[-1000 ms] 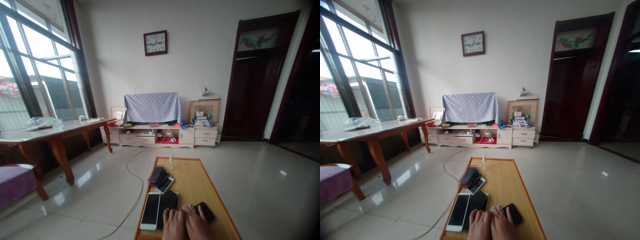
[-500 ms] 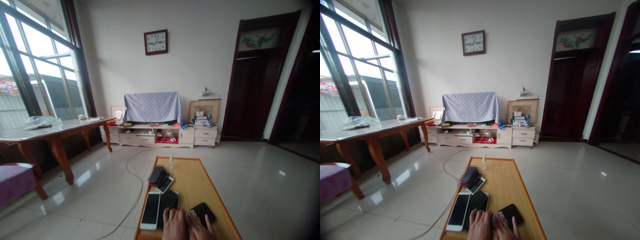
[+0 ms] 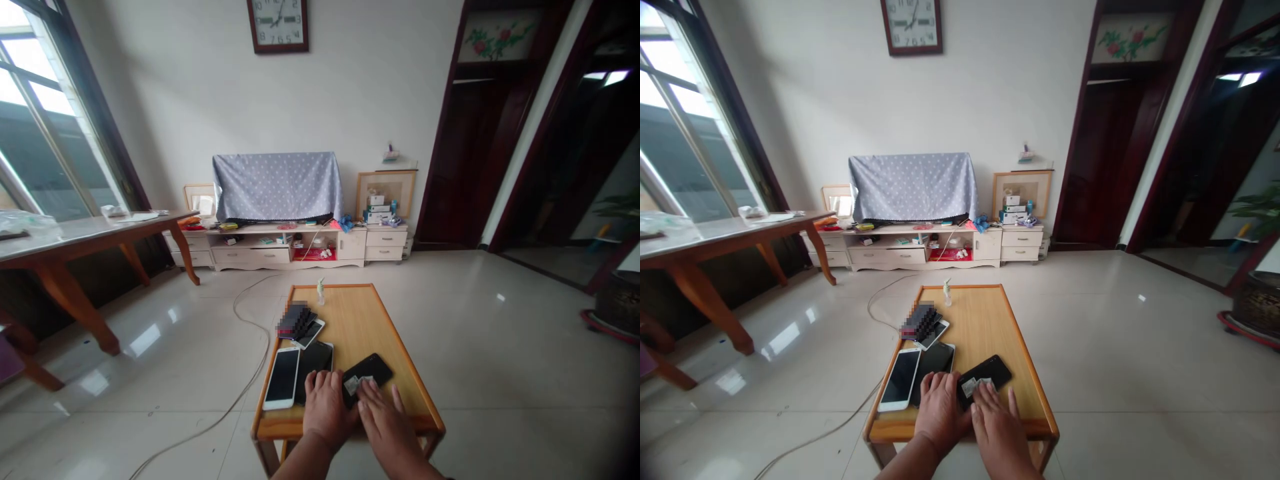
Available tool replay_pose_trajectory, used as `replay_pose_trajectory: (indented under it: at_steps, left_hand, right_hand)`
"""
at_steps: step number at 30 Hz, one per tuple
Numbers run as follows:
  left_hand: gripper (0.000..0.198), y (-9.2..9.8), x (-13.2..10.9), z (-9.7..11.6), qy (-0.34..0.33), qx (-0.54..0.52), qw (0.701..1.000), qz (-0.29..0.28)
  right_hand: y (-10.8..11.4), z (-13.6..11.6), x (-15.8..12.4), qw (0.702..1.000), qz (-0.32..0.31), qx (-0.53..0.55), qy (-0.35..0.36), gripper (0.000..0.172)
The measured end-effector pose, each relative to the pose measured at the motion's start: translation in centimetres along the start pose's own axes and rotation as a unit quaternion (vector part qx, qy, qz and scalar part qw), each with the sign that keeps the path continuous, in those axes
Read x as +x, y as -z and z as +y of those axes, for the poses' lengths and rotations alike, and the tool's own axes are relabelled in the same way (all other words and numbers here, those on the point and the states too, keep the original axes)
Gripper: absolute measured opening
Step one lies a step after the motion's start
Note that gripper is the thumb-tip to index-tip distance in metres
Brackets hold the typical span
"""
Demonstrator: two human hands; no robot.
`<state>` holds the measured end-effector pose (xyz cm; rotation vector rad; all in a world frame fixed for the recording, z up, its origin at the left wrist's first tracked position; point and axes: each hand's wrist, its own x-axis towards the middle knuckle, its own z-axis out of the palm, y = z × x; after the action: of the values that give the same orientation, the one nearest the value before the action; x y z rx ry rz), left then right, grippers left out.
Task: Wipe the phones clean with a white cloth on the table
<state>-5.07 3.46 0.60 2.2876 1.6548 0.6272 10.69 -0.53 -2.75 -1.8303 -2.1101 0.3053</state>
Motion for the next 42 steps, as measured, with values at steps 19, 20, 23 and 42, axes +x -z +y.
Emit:
replay_pose_trajectory:
  at_steps: [19,20,23,42]
  left_hand:
    - [0.054,-0.5,0.0,-0.3,0.000,-0.007,1.000,0.026]
    - [0.055,-0.6,0.0,-0.4,0.003,-0.008,1.000,0.029]
    - [0.045,-0.7,0.1,-0.7,0.000,-0.015,1.000,0.019]
    - [0.045,-0.6,0.7,-0.2,0.023,0.004,1.000,0.018]
  right_hand:
    - [1.0,2.6,4.1,0.991,0.048,-0.063,-0.106,0.059]
    - [0.9,2.4,4.3,0.991,0.043,-0.061,-0.108,0.060]
    - [0.1,0.3,4.3,0.999,-0.009,-0.020,-0.035,0.059]
    - [-1.6,2.0,3.5,0.997,0.000,-0.038,-0.070,0.058]
